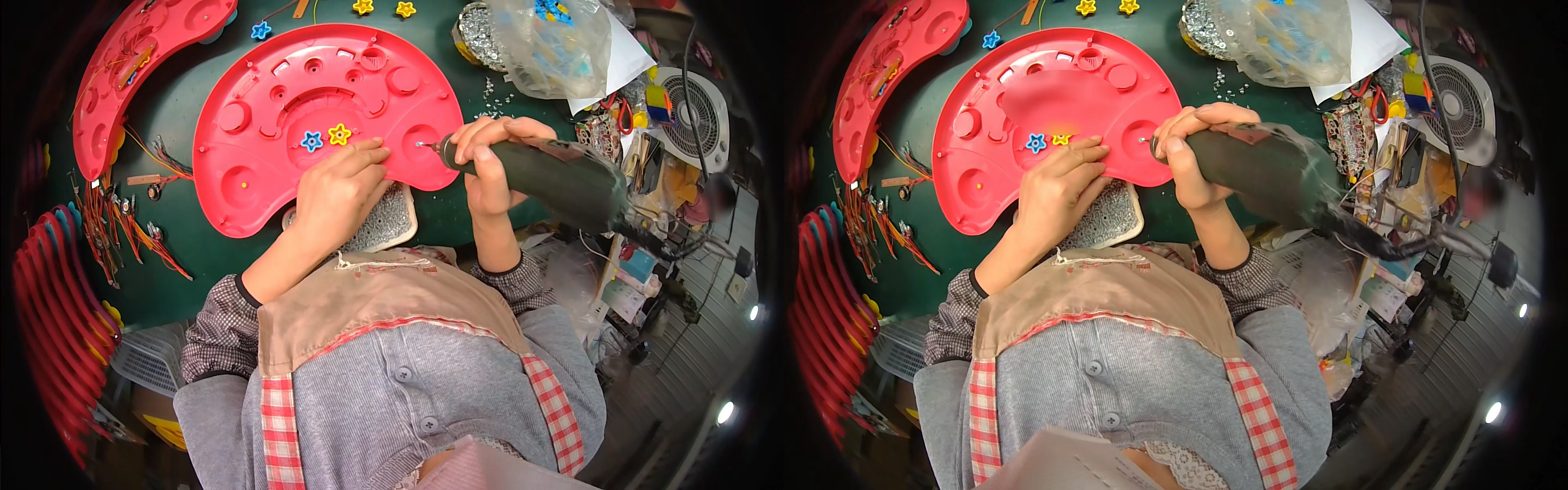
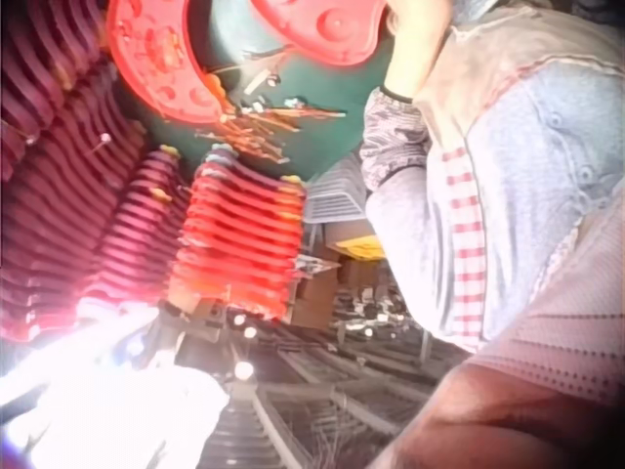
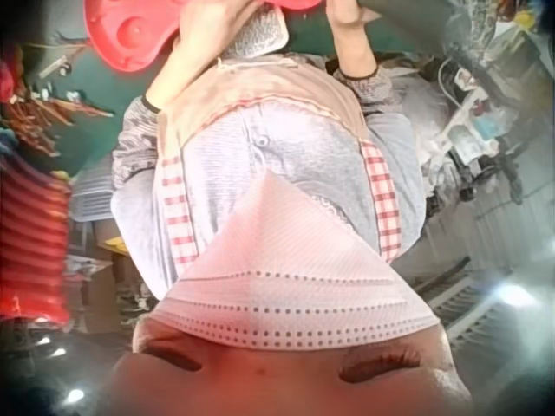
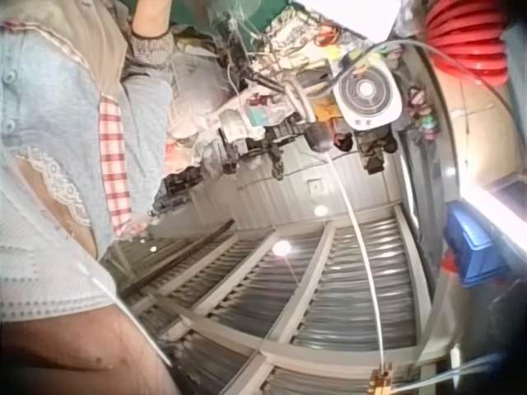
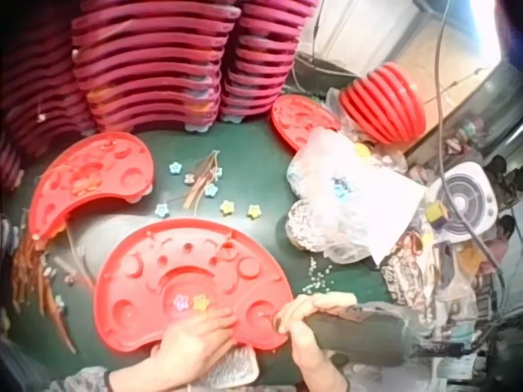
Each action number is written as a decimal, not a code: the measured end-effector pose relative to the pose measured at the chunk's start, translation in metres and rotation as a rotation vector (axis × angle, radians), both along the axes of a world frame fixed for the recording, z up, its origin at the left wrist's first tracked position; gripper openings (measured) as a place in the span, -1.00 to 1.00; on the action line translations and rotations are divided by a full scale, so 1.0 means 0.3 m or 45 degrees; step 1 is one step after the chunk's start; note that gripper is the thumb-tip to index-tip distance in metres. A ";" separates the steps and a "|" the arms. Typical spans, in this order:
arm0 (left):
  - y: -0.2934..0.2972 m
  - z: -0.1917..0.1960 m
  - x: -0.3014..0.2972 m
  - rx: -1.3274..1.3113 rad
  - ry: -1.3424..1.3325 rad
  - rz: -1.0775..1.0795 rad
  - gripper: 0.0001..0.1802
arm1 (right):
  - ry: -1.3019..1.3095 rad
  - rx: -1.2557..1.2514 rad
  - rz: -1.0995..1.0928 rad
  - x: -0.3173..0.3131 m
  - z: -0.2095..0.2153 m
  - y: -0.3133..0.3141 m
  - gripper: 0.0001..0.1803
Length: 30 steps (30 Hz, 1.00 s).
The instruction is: The person assembles decorative lanterns by attaching star-shaped plastic pieces and small LED lights to red plastic frames. They use a soldering iron to connect wires and a hot glue gun to secure components. The person repeatedly handles the frames, wires, and decorative pieces while working at a cluttered table.
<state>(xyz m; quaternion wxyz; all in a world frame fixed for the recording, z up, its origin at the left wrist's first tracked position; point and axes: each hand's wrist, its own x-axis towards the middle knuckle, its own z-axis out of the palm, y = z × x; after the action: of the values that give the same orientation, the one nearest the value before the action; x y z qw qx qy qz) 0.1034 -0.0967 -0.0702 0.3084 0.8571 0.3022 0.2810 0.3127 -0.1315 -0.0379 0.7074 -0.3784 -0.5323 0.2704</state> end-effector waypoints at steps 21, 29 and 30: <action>-0.008 -0.019 0.004 0.041 -0.014 0.017 -0.83 | 0.023 0.144 -0.257 0.121 0.100 -0.008 -0.54; 0.035 -0.018 0.060 0.066 0.003 -0.010 -0.82 | 0.048 -0.022 -0.471 0.286 -0.023 -0.056 -0.52; 0.037 -0.015 0.066 0.055 0.006 -0.012 -0.81 | 0.052 -0.017 -0.451 0.297 -0.041 -0.044 -0.52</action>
<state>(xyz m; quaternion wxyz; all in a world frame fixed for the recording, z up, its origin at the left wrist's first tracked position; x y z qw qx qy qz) 0.1233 -0.0856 -0.0746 0.2905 0.8656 0.2928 0.2839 0.4016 -0.1445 -0.0501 0.7520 -0.4655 -0.4410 0.1526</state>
